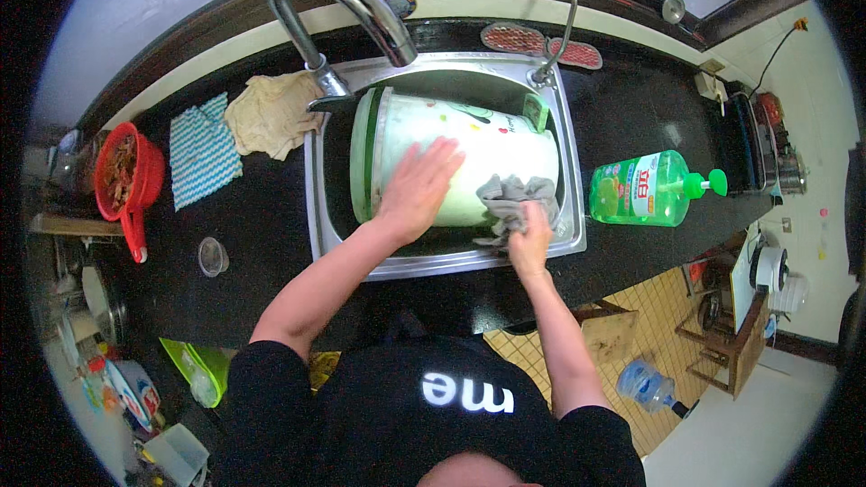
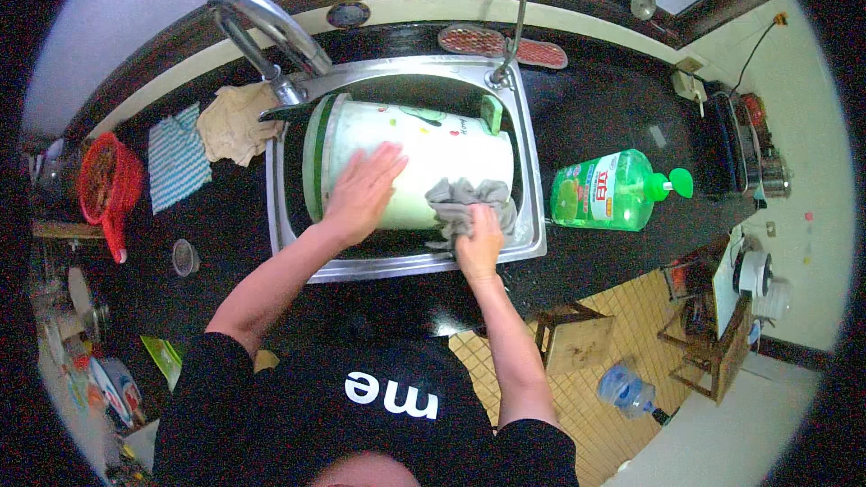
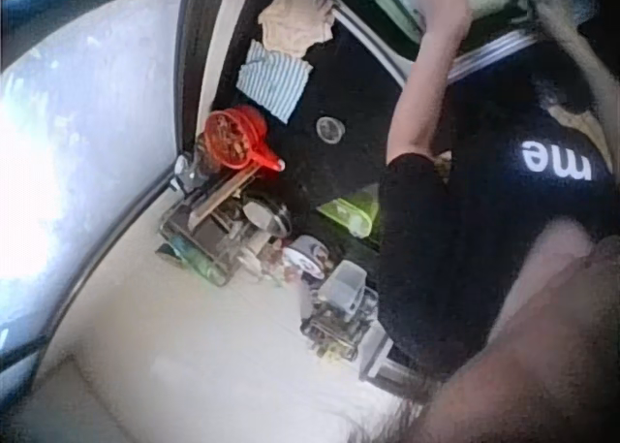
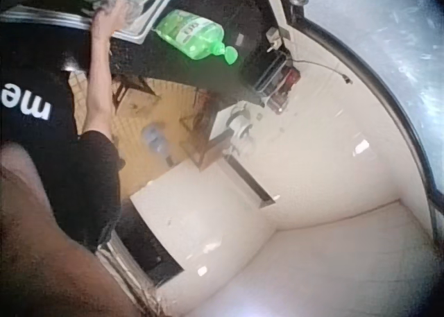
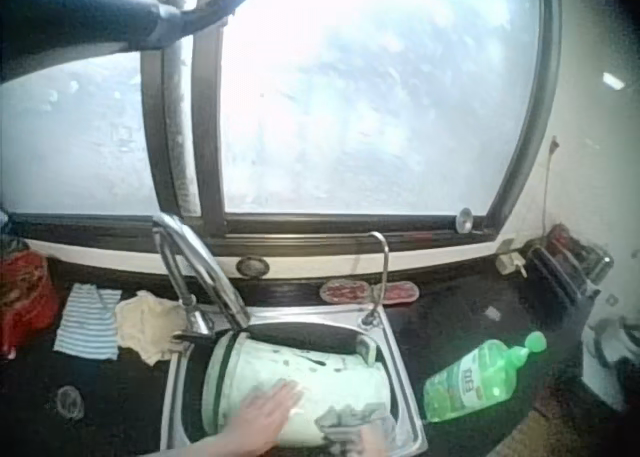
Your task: The person washes a green bucket and its lid, followed by a black bucket, using a cloth and soap in a sink.
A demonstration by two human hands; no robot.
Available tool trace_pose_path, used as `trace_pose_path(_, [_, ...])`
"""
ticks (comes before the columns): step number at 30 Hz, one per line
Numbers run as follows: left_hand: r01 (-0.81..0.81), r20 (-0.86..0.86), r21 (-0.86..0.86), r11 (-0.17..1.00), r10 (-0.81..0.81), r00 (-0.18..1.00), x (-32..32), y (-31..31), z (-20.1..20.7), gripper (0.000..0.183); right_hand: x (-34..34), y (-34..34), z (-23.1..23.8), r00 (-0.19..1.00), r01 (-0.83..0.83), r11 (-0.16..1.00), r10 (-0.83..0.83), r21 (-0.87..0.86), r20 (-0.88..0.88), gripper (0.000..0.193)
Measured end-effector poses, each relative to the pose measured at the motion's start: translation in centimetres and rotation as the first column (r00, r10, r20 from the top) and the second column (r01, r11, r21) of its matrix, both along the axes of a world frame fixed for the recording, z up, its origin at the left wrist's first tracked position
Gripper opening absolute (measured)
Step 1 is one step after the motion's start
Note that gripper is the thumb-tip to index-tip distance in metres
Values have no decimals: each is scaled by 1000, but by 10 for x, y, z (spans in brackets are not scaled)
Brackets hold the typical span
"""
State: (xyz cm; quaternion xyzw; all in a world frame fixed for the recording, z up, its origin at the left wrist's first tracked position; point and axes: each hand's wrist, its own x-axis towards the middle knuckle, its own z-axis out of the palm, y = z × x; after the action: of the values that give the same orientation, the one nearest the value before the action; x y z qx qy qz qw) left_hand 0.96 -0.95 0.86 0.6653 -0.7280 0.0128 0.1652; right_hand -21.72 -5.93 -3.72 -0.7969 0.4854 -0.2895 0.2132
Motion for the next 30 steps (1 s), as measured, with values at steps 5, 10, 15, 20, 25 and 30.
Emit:
trace_pose_path(5, [-493,-545,-65,868,383,746,36,55,-2,65,6,-15,37,894,129,947,-240,295,379,21])
trace_pose_path(10, [-408,-740,181,895,398,542,38,61,-16,69,33,-17,76,807,54,898,-297,437,511,18])
trace_pose_path(15, [-610,-658,-182,771,366,658,74,44,2,64,50,-28,116,553,-236,850,-281,471,784,22])
trace_pose_path(20, [-587,-788,-135,798,273,552,106,6,16,49,93,-38,110,560,-329,797,-267,506,784,25])
trace_pose_path(25, [-588,-712,-109,802,350,609,97,14,12,40,143,-37,96,514,-420,775,-226,472,828,24])
trace_pose_path(30, [-327,-215,-339,882,265,940,47,0,23,44,166,-42,54,612,-303,823,-219,481,760,28])
